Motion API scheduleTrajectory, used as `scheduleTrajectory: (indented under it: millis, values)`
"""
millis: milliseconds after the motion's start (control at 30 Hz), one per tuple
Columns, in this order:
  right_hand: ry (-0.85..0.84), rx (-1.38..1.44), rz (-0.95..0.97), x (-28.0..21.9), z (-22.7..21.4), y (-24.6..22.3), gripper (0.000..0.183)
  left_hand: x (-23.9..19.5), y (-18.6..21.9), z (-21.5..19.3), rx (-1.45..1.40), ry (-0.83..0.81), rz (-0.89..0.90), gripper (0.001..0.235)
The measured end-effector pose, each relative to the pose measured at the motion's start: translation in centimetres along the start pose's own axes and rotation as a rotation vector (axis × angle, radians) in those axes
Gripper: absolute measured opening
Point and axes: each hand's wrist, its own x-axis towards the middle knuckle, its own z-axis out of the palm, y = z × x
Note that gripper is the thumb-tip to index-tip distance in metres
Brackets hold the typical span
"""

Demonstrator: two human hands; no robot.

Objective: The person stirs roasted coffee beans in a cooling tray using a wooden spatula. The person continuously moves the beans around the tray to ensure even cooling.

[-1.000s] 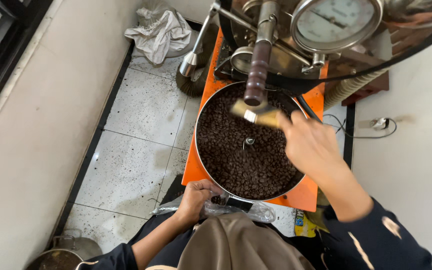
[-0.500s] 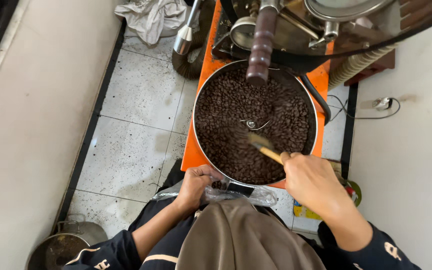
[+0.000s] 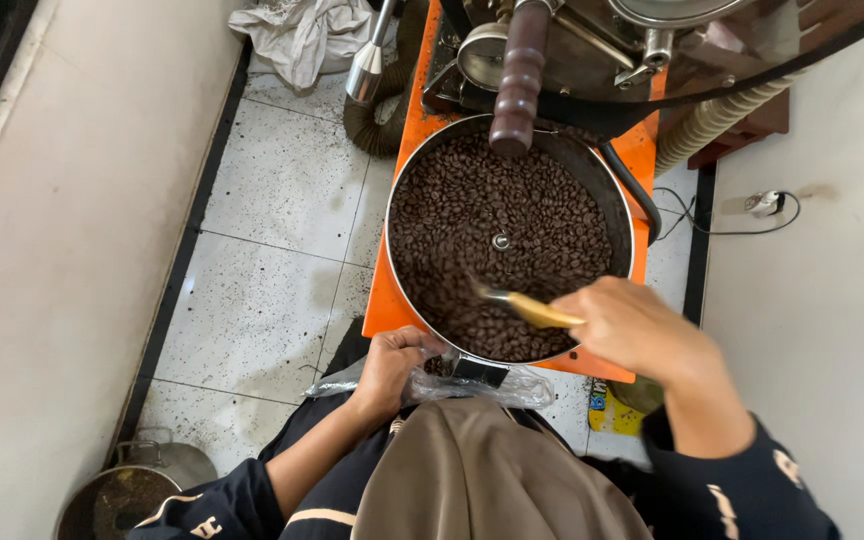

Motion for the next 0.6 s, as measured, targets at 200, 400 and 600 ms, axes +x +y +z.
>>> scheduleTrajectory:
  millis: [200,400,600]
  values:
    - [-0.022,0.28,-0.049,0.5,-0.1,-0.1,0.032,-0.2,0.5,0.2,-0.001,0.008,-0.005,0.029]
    - [-0.045,-0.28,0.183,-1.1,-2.3,1.5,0.046,0.1,-0.1,-0.3,-0.031,-0.076,-0.028,0.033]
    - [-0.123,0.221,-0.043,4.7,2.4,3.5,0.029,0.2,-0.4,-0.1,-0.02,-0.001,0.012,0.029]
